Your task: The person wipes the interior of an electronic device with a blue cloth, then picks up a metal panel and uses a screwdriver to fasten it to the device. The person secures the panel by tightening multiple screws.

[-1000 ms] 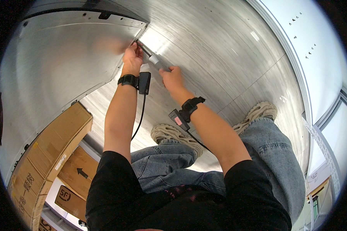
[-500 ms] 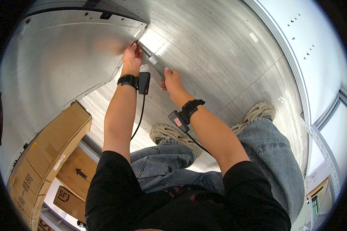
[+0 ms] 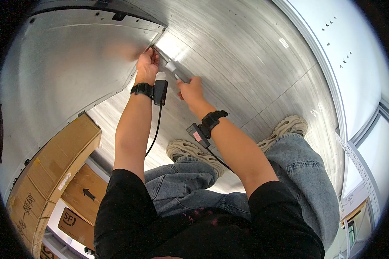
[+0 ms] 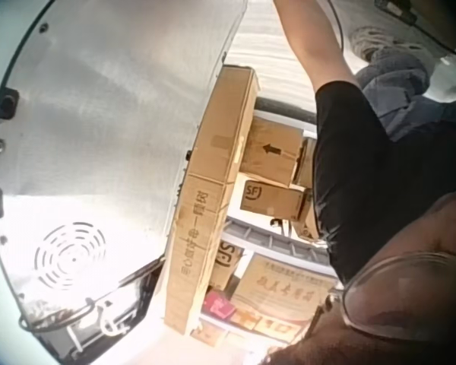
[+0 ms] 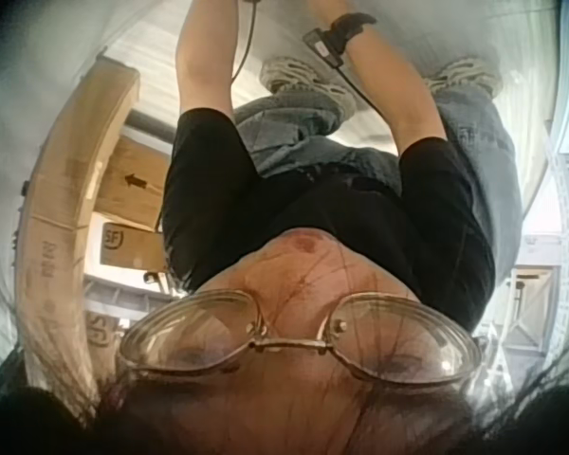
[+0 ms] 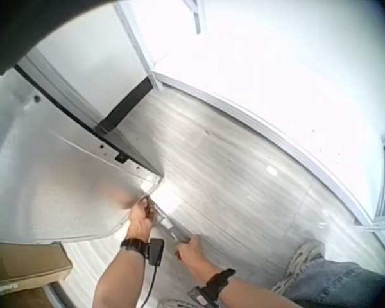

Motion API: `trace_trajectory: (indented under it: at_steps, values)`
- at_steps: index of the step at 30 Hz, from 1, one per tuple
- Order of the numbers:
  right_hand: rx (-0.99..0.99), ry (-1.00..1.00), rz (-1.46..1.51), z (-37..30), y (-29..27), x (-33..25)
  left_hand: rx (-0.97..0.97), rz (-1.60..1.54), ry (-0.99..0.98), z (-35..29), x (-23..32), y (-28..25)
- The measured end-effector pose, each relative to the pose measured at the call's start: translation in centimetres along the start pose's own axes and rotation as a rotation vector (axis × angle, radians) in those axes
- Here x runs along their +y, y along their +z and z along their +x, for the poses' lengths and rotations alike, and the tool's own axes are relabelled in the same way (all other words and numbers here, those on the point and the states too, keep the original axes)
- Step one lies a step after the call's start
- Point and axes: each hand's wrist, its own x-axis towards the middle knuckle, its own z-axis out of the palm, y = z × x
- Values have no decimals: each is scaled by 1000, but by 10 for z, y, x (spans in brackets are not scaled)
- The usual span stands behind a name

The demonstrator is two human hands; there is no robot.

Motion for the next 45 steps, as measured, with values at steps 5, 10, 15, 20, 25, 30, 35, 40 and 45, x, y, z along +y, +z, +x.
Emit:
trace_trajectory:
  at_steps: [5, 10, 15, 20, 25, 30, 35, 40, 45]
  values:
    - [-98, 127, 60, 8, -10, 3, -16, 10, 0, 7, -1, -3]
    - [-2, 50, 16, -1, -3, -5, 15, -23, -24, 11, -3, -3]
    - [-71, 88, -41, 20, -14, 11, -62, 27, -25, 13, -2, -4]
    - [-78, 61, 38, 2, -11, -4, -27, 8, -30, 15, -3, -5]
    - [-29, 45, 13, 8, -11, 1, -17, -38, -21, 11, -2, -3]
    - [-187, 111, 65, 2, -18, -8, 9, 1, -32, 6, 1, -1]
    - [0, -1, -38, 5, -10, -3, -17, 25, -39, 9, 0, -2]
    - [-148, 107, 71, 4, -21, -8, 18, -51, -32, 9, 1, -3]
    - [106, -79, -37, 5, -3, 1, 5, -48, -33, 10, -1, -2]
